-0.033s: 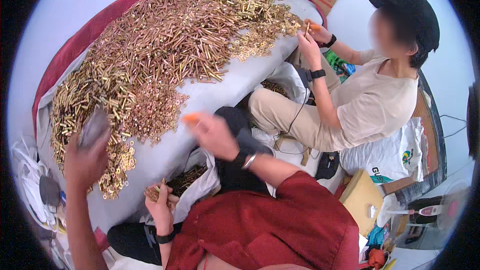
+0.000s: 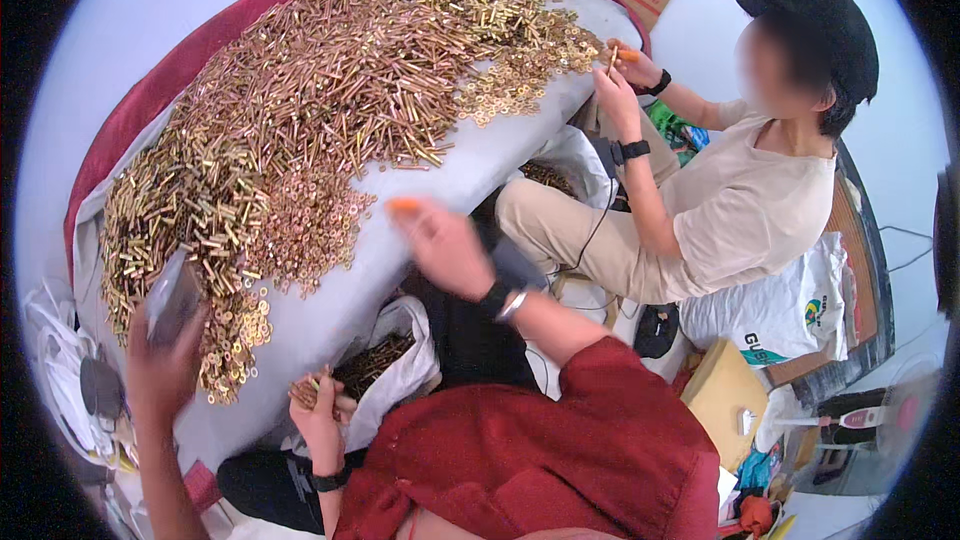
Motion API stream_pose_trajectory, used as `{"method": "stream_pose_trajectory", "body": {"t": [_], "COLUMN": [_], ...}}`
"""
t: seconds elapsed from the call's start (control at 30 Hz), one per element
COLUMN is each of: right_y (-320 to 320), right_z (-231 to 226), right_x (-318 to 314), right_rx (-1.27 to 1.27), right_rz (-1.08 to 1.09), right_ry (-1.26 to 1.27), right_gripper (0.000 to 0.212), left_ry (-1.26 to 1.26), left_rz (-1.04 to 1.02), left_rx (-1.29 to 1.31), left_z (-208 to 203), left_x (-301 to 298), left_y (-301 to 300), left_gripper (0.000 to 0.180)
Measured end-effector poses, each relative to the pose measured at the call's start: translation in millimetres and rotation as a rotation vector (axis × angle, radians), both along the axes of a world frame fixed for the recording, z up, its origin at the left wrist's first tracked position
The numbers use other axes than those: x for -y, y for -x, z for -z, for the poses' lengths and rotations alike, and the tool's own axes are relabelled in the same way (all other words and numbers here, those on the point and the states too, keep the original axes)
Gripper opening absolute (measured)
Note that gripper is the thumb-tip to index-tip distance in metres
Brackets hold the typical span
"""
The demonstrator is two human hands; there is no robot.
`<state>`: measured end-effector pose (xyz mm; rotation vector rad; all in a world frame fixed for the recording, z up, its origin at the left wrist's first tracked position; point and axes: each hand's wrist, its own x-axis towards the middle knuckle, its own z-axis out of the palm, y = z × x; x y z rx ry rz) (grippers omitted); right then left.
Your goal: Sorting and assembling metal hardware components including screws and washers.
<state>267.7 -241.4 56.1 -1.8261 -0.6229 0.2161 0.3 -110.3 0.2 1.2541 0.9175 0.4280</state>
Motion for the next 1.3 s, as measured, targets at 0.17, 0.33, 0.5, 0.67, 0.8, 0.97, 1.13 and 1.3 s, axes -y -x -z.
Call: {"method": "stream_pose_trajectory", "body": {"t": [0.17, 0.33, 0.5, 0.67, 0.8, 0.97, 1.13, 1.3], "right_y": [-219, -342, -412, -497, -492, -432, -366, -350], "right_z": [36, 68, 80, 54, 21, 50, 74, 88], "right_x": [58, 91, 89, 128, 91, 83, 62, 72], "right_rx": [0.614, 0.592, 0.512, 0.562, 0.404, 0.518, 0.613, 0.592], "right_rz": [0.421, 0.618, 0.622, 0.805, 0.812, 0.757, 0.586, 0.587], "right_ry": [-0.006, 0.239, 0.549, 0.635, 0.527, 0.425, 0.254, 0.266], "right_gripper": [0.028, 0.031, 0.030, 0.045, 0.050, 0.053, 0.051, 0.051], "left_ry": [-0.157, -0.219, 0.029, 0.072, 0.301, -0.002, 0.073, 0.026], "left_rz": [0.148, 0.267, 0.249, 0.319, 0.212, 0.343, 0.272, 0.231], "left_rx": [-0.135, -0.214, -0.370, -0.444, -0.428, -0.388, -0.331, -0.390], "left_z": [15, 33, -2, -17, 18, -3, 57, 67], "left_x": [-11, -21, -17, -12, -27, -14, -28, -30], "left_y": [-3, -6, -29, -52, -16, -40, -4, 3], "left_gripper": [0.012, 0.009, 0.016, 0.013, 0.009, 0.010, 0.015, 0.013]}}
